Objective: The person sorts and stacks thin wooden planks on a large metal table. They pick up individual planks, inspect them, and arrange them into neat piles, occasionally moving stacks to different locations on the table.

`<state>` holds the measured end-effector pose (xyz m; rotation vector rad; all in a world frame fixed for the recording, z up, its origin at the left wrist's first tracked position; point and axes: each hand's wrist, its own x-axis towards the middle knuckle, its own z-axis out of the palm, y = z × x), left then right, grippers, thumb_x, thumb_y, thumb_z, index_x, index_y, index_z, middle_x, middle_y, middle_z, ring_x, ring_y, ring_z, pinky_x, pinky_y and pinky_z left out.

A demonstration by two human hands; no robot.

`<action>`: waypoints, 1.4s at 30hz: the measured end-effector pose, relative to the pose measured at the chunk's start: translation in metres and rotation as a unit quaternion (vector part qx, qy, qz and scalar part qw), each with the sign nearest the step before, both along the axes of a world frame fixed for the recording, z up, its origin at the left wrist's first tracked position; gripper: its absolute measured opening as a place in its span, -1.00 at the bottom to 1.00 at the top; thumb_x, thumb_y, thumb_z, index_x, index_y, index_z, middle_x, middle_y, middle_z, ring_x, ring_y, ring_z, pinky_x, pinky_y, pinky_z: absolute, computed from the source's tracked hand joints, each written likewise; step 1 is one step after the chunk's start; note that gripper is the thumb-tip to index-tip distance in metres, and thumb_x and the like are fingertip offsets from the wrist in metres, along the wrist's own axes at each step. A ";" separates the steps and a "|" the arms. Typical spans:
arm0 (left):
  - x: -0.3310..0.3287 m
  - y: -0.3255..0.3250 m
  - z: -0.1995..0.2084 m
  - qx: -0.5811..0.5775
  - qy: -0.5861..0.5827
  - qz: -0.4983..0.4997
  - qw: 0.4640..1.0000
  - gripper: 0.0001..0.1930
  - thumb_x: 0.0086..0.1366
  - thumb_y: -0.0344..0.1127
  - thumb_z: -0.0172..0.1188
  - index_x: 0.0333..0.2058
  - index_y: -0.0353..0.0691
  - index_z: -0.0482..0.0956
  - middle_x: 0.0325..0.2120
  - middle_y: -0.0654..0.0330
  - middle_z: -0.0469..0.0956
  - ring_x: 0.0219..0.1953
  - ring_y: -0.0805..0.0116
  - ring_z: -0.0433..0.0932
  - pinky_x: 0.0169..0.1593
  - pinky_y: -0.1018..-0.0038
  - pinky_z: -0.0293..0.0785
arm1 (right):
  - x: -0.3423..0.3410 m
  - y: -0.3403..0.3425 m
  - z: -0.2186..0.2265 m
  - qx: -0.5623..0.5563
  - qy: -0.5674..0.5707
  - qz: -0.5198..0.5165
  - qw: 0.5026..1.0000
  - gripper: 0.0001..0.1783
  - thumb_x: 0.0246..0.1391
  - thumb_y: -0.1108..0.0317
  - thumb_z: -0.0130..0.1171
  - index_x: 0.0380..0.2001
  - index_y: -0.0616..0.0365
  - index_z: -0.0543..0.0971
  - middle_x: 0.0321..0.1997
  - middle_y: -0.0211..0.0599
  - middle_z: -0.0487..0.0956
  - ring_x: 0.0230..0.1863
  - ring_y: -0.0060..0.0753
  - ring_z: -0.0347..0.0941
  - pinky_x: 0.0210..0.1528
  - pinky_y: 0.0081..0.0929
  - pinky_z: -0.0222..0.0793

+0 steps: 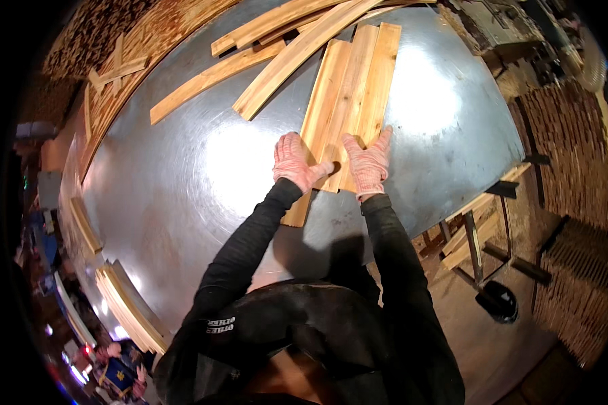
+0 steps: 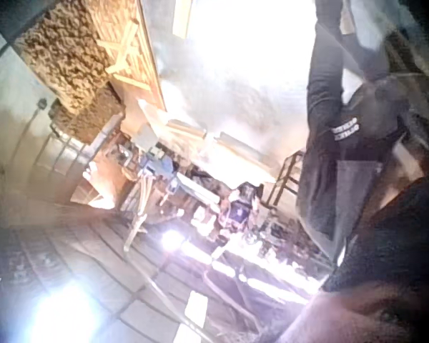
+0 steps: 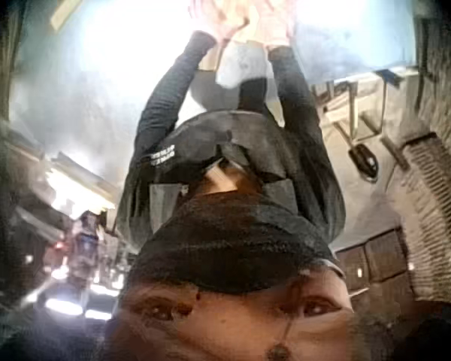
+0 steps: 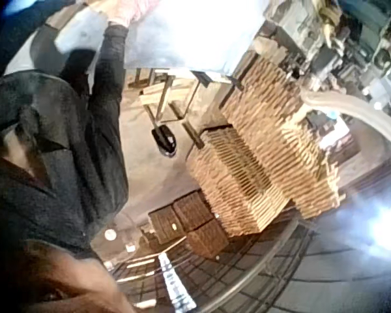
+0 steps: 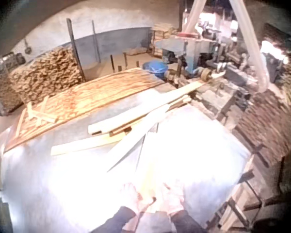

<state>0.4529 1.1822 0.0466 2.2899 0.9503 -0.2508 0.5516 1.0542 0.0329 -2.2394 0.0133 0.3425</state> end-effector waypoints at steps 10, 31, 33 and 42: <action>-0.077 -0.049 -0.006 -0.432 -0.170 0.180 0.868 -0.52 0.20 -0.48 0.15 0.12 -0.36 0.37 -0.11 0.12 0.56 -0.12 0.40 0.49 -0.01 0.52 0.46 | -0.040 -0.077 -0.004 0.311 0.325 0.209 0.868 -0.43 0.13 0.20 0.27 0.13 0.23 0.39 0.00 -0.33 0.55 0.00 -0.49 0.43 0.09 -0.48 0.36; -0.315 0.041 -0.022 -0.272 -0.413 0.530 0.689 -0.57 0.31 -0.36 0.11 0.12 -0.32 0.32 -0.17 0.18 0.49 -0.12 0.41 0.48 0.01 0.44 0.45 | -0.215 0.001 0.039 0.221 0.284 0.464 0.810 -0.29 0.10 0.56 0.14 0.29 0.23 0.11 0.20 -0.15 0.37 0.17 -0.42 0.35 0.21 -0.43 0.32; -0.326 0.055 -0.021 -0.053 -0.225 0.271 0.934 -0.48 0.33 -0.16 0.10 0.15 -0.37 0.32 0.05 0.13 0.43 0.05 0.34 0.42 0.07 0.37 0.43 | -0.229 0.035 0.029 0.234 0.477 0.372 0.761 -0.23 0.13 0.47 0.19 0.34 0.25 0.07 0.27 -0.10 0.33 0.20 -0.36 0.33 0.25 -0.43 0.27; -0.367 0.029 -0.065 -0.431 -0.395 0.451 0.674 -0.60 0.20 -0.25 0.21 -0.05 -0.39 0.54 -0.10 0.11 0.56 -0.09 0.40 0.54 0.02 0.46 0.45 | -0.106 0.191 0.057 -0.006 -0.103 0.722 0.684 -0.16 0.10 -0.14 0.18 0.33 0.09 0.25 0.12 -0.06 0.54 0.13 -0.12 0.49 0.16 -0.30 0.40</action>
